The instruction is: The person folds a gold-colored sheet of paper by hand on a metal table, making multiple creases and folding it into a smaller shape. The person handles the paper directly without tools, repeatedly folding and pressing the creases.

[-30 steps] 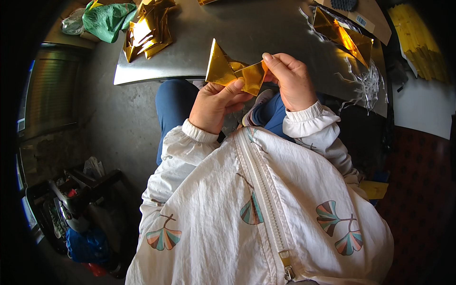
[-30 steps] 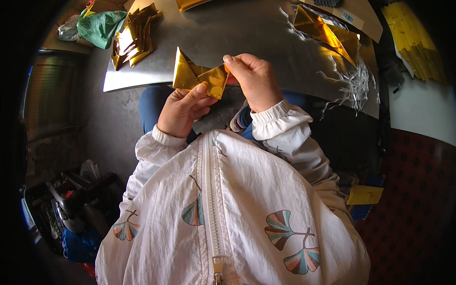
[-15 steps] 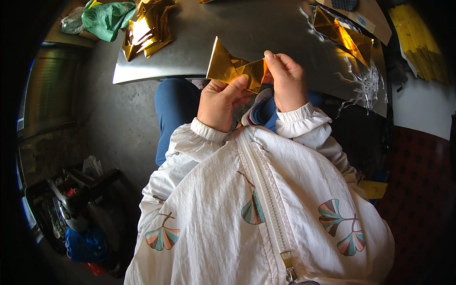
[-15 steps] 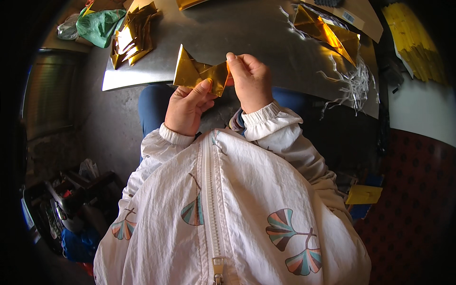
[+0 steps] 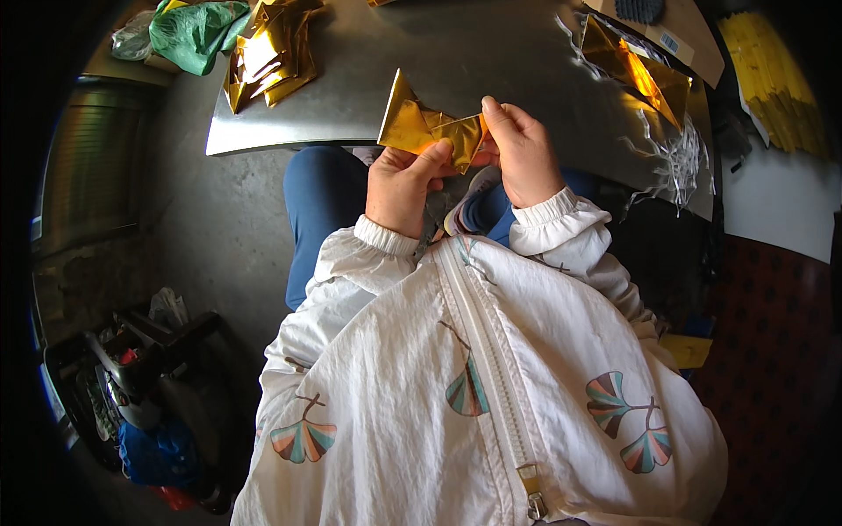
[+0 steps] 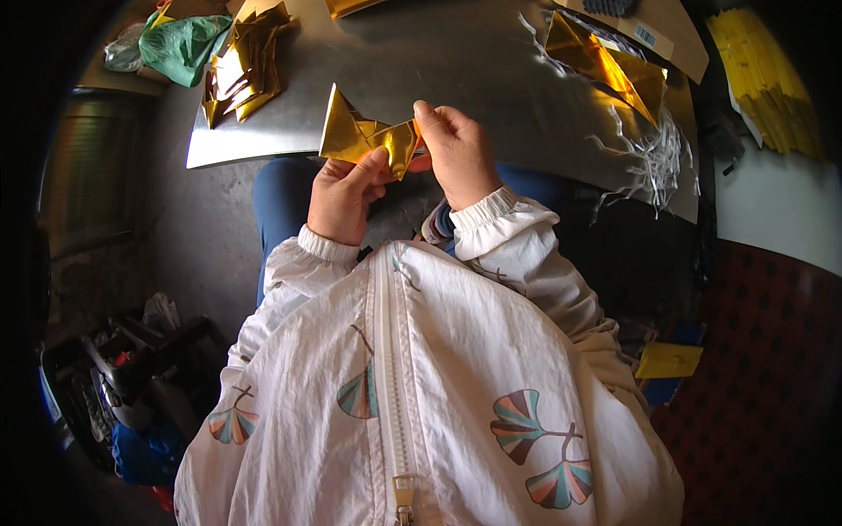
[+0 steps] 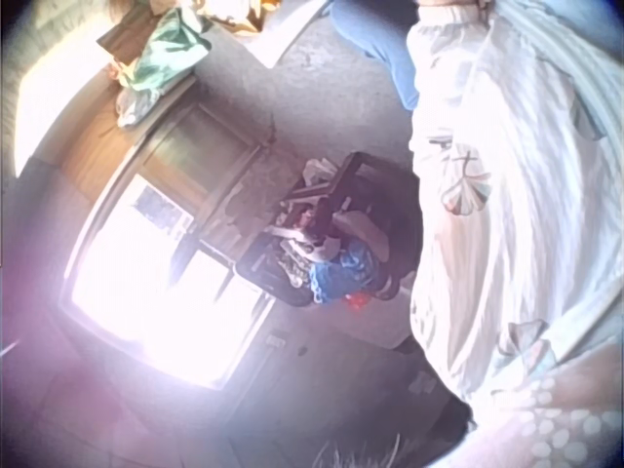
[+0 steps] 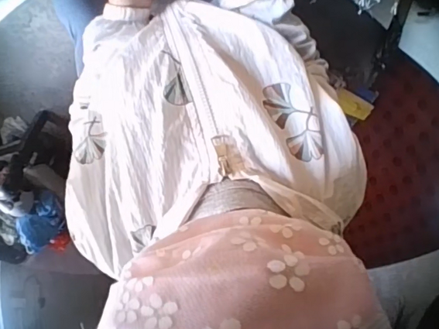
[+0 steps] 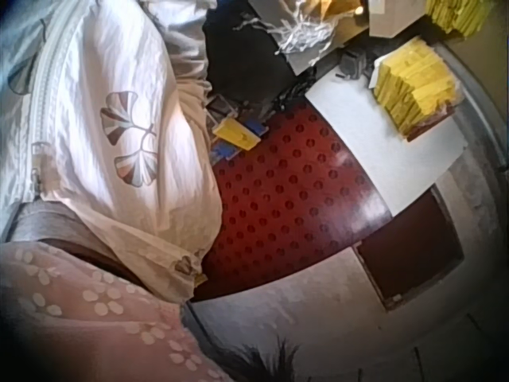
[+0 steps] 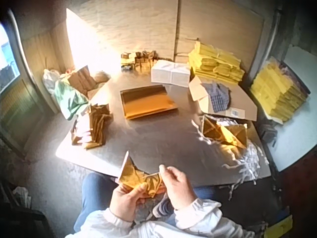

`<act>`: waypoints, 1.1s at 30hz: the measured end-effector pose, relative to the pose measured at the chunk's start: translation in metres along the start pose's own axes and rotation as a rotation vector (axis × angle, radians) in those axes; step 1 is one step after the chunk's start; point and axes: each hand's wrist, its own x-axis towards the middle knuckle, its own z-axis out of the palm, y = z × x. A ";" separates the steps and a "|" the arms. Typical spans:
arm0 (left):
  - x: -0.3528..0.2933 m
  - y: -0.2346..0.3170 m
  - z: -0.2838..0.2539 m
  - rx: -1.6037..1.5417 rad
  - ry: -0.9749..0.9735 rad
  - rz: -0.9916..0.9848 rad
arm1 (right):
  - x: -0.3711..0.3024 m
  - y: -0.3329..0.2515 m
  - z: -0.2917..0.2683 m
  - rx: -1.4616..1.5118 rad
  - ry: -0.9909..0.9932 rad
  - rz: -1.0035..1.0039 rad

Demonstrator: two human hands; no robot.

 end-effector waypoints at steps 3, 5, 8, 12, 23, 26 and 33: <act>0.006 -0.002 -0.008 -0.016 -0.022 -0.033 | 0.004 0.002 -0.006 0.033 -0.156 0.082; 0.012 -0.005 -0.010 -0.009 -0.035 -0.044 | 0.010 0.005 -0.010 -0.055 -0.229 0.117; 0.022 -0.011 -0.011 0.027 -0.012 -0.070 | 0.026 0.012 -0.011 -0.121 -0.189 0.097; 0.042 -0.010 -0.015 0.130 0.115 -0.061 | 0.048 0.022 -0.002 -0.187 -0.049 0.133; 0.066 -0.036 -0.017 1.733 0.093 0.687 | 0.087 0.030 0.003 -0.919 0.047 -0.013; 0.069 -0.042 -0.019 1.672 0.106 0.761 | 0.092 0.020 0.002 -0.949 0.002 0.036; 0.068 -0.041 -0.017 1.690 0.099 0.728 | 0.103 0.014 0.003 -1.393 0.061 0.037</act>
